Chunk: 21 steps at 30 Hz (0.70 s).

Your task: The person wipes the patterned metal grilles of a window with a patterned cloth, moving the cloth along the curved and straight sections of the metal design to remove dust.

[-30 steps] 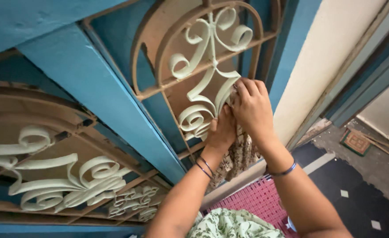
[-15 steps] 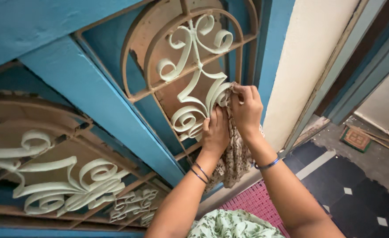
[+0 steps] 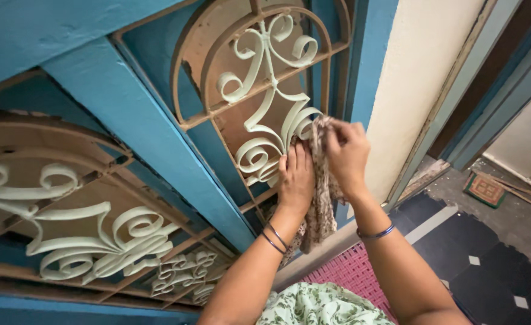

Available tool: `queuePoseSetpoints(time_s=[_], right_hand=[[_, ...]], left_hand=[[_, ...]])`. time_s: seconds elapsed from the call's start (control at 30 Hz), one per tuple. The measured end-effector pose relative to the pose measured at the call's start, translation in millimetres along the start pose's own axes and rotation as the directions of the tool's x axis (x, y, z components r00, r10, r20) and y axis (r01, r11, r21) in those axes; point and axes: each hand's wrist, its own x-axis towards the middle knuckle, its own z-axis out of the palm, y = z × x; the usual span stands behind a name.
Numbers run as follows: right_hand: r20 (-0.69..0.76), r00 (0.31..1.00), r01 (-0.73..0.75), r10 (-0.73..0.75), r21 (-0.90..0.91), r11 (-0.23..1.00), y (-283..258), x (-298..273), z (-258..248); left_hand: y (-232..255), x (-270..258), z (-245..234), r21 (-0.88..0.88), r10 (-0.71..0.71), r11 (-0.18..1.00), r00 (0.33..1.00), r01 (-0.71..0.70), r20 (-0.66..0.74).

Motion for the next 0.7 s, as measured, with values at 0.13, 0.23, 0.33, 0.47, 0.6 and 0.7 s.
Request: queuePoseSetpoints(time_s=[0.13, 0.23, 0.33, 0.47, 0.6, 0.7], right_hand=[[0.097, 0.975, 0.205, -0.202, -0.023, 0.978, -23, 0, 2], [0.137, 0.889, 0.455, -0.437, -0.159, 0.876, -21, -6, 15], [0.135, 0.921, 0.386, -0.365, -0.201, 0.9, -10, -8, 22], [0.154, 0.983, 0.135, -0.103, -0.216, 0.967, -2, -11, 20], [0.207, 0.978, 0.095, -0.042, -0.255, 0.962, -13, -18, 7], [0.255, 0.954, 0.225, -0.156, -0.266, 0.937, -19, -24, 2]], left_hand=[[3, -4, 3, 0.079, 0.007, 0.997, 0.999, -0.002, -0.053], [2, -4, 1, 0.078, 0.006, 0.997, 0.997, 0.0, -0.073], [0, -1, -6, 0.079, -0.017, 0.997, 1.0, 0.019, -0.023], [-2, -2, -9, 0.035, 0.018, 0.999, 1.0, -0.019, 0.015], [0, -1, -6, 0.028, -0.008, 1.0, 0.999, 0.009, -0.042], [0, -4, -4, 0.118, 0.026, 0.993, 1.0, -0.026, 0.003]])
